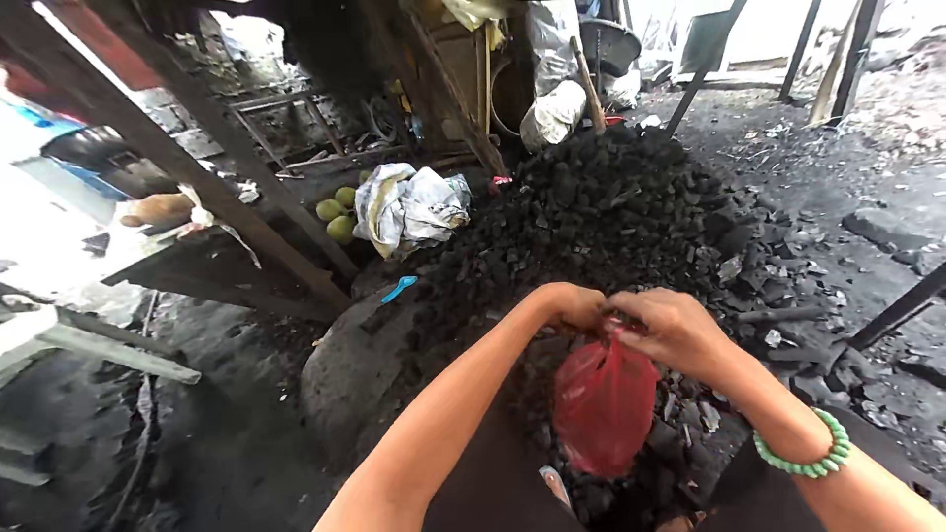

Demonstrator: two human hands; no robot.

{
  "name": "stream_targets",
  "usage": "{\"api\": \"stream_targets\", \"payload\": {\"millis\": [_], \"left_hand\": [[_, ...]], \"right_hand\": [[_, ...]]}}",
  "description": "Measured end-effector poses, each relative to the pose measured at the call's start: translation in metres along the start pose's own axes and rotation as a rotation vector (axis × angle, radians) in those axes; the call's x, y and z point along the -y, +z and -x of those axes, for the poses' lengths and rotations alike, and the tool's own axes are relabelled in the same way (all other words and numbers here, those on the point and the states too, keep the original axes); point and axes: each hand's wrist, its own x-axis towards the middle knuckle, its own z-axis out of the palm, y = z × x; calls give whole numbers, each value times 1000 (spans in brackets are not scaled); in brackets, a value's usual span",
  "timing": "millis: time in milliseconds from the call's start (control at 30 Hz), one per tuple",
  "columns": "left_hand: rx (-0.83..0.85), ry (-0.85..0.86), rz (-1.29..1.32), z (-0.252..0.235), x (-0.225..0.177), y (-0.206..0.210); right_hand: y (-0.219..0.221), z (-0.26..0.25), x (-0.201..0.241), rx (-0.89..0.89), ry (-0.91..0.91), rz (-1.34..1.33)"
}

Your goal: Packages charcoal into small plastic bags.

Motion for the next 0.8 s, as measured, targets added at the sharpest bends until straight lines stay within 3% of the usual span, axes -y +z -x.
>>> {"api": "stream_targets", "payload": {"millis": [67, 167, 300, 367, 500, 667, 733, 800], "left_hand": [[-39, 32, 325, 1, 0, 2], [-58, 103, 609, 6, 8, 13], [-151, 299, 825, 3, 17, 45], [-331, 386, 704, -1, 12, 58], [-683, 442, 223, -9, 4, 72], [-1181, 672, -429, -38, 18, 102], [-1239, 719, -570, -41, 22, 107], [-1126, 612, -549, -31, 18, 112]], "right_hand": [[-12, -7, -7, -36, 112, 102], [-25, -5, -29, -79, 217, 295], [-23, 10, -43, -42, 435, 129], [-13, 22, -43, -70, 547, -139], [10, 52, -46, -80, 757, -831], [38, 57, -28, -337, 1123, -1073], [46, 60, -25, -423, 1075, -1176], [48, 65, -27, -417, 946, -1214]]}}
